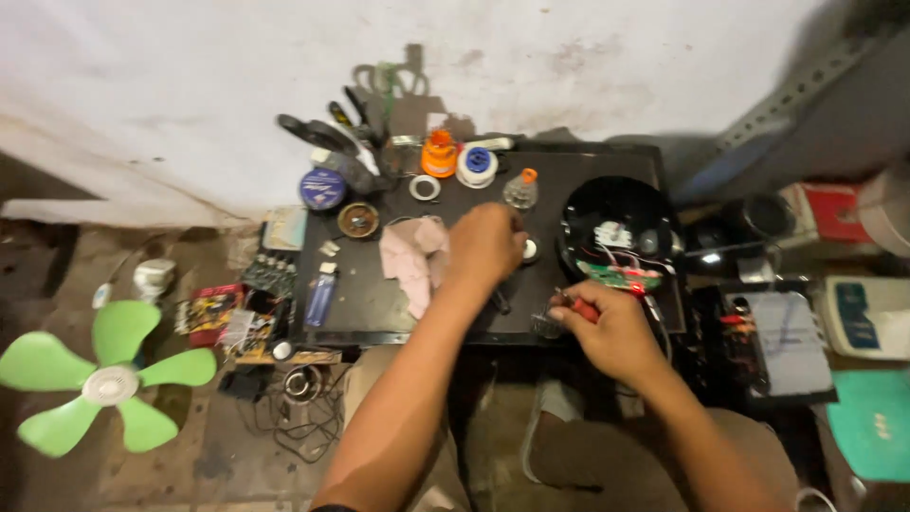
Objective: The person is repairing a small electronic device, likely a fan, using a screwdriver to adjust components on a circuit board. They also use a soldering iron to solder connections and handle various tools and parts on a cluttered workbench.
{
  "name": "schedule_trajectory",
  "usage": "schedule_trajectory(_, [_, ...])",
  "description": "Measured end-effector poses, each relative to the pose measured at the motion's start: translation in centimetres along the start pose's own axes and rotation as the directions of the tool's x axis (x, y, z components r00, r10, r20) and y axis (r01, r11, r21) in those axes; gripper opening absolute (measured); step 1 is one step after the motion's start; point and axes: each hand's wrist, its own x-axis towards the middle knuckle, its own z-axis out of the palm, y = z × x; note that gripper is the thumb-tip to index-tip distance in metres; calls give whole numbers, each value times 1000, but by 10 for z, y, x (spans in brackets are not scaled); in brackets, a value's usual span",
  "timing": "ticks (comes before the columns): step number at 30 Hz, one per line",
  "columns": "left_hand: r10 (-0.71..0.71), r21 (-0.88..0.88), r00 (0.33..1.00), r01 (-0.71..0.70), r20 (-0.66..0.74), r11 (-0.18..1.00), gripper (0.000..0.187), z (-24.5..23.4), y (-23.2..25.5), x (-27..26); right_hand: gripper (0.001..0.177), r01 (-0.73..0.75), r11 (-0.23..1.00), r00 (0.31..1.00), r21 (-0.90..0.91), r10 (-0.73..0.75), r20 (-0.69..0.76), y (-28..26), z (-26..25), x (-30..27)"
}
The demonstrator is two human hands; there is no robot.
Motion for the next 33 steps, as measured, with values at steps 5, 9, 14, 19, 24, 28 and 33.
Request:
schedule_trajectory(5, [46,65,995,-41,-86,997,21,1,3,-6,13,-30,997,999,-68,29,-22,21,25,3])
schedule_trajectory(9, [118,57,987,-112,-114,992,20,11,1,-4,12,-25,988,998,-151,15,-67,26,32,4])
schedule_trajectory(14, [117,92,991,-112,-60,990,13,18,-7,8,14,12,983,997,-182,-26,-77,21,37,9])
schedule_trajectory(19, [130,121,991,-124,-42,985,12,10,-1,3,15,17,976,996,-215,-35,-77,21,38,9])
schedule_trajectory(24, [181,154,982,-171,-56,973,11,13,6,-2,20,-3,983,999,-184,-6,-48,18,32,10])
schedule_trajectory(28, [195,165,980,-185,-48,969,10,26,1,4,20,15,984,1000,-176,-19,-20,11,26,7])
schedule_trajectory(33, [266,214,964,-254,-28,943,17,32,4,4,22,-5,982,1000,-191,2,-14,18,29,2])
